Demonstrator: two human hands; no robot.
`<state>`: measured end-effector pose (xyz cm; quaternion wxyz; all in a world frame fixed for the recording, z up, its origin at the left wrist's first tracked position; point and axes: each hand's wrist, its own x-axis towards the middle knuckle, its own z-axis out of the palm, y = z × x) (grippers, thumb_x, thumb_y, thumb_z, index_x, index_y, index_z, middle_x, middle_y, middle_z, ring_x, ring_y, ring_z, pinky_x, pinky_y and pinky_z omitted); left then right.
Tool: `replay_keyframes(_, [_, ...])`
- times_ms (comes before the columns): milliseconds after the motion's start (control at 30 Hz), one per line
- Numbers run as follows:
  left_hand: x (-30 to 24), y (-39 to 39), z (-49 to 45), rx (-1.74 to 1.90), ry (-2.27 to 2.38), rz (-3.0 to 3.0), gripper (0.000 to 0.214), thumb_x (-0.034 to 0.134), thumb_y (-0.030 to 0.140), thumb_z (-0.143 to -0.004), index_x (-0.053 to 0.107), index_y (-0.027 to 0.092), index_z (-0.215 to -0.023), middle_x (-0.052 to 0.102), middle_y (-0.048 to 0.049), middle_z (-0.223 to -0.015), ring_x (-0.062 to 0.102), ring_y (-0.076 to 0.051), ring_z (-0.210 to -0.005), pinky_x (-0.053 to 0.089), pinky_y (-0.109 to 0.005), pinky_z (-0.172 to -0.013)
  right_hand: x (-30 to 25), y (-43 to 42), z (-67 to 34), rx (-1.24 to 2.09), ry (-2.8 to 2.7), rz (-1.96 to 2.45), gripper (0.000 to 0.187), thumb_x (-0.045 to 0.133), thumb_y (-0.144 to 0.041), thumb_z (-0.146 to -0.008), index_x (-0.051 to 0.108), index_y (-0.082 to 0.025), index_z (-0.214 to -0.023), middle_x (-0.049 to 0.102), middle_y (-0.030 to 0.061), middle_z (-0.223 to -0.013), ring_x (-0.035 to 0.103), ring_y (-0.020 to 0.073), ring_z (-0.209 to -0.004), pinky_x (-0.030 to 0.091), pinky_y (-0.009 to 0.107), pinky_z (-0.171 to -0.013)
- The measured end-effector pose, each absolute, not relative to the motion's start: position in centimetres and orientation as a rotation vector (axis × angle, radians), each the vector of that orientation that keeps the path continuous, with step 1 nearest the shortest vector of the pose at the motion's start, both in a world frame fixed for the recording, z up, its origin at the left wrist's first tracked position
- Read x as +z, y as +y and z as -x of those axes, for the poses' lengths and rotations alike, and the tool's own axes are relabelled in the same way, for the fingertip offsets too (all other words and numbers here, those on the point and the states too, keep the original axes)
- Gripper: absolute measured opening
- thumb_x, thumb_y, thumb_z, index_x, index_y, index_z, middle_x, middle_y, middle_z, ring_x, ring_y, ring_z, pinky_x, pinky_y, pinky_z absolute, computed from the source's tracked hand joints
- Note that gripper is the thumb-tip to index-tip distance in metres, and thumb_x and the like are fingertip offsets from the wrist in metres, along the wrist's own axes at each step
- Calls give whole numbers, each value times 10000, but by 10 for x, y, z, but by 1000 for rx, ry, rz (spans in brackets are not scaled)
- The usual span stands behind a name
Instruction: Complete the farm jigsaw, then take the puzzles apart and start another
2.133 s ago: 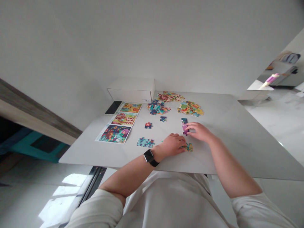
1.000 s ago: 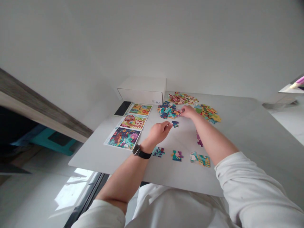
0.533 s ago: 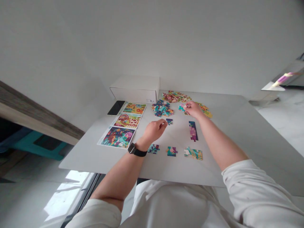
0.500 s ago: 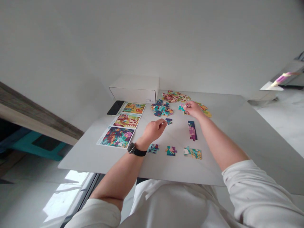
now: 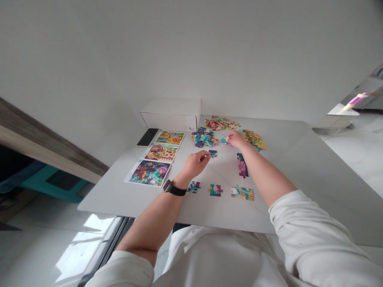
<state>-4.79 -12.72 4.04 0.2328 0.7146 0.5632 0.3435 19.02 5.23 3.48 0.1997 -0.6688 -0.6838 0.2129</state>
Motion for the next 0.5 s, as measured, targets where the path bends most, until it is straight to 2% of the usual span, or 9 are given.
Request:
replay_keyframes(100, [43, -118, 60, 962, 1631, -1922, 275, 569, 384, -995, 768, 205, -1059, 685, 3, -725, 583, -149, -635, 411, -261, -634, 31, 56, -178, 276, -2089, 1833, 180, 738, -247, -956, 768, -201, -1128, 705, 169, -1378, 688, 276, -1258, 515, 401, -1115])
replay_keyframes(167, [47, -104, 72, 961, 1712, -1924, 234, 600, 345, -975, 762, 217, -1086, 717, -5, -784, 624, -158, -681, 449, -265, -671, 28, 57, -169, 202, -2245, 1720, 222, 716, -273, -975, 773, -210, -1180, 693, 158, -1406, 664, 275, -1289, 487, 402, -1146])
replay_keyframes(267, [56, -75, 87, 922, 1775, -2062, 229, 667, 267, -924, 752, 213, -1130, 775, -53, -971, 704, -206, -874, 526, -306, -835, 26, 56, -155, 265, -2485, 1522, 376, 780, -357, -939, 750, -235, -1293, 732, 125, -1376, 664, 287, -1292, 485, 399, -1137])
replay_keyframes(367, [61, -43, 90, 824, 1736, -2276, 311, 732, 218, -880, 738, 189, -1189, 775, -105, -1173, 714, -277, -1115, 533, -380, -1023, 25, 56, -145, 293, -2603, 1472, 538, 862, -408, -858, 723, -271, -1360, 735, 108, -1398, 671, 310, -1295, 501, 386, -1102])
replay_keyframes(500, [57, -11, 73, 636, 1586, -2499, 486, 776, 167, -849, 685, 197, -1325, 721, -133, -1395, 649, -303, -1339, 471, -422, -1181, 26, 56, -143, 282, -2600, 1470, 452, 814, -356, -886, 745, -271, -1324, 762, 112, -1343, 703, 334, -1241, 536, 402, -1042])
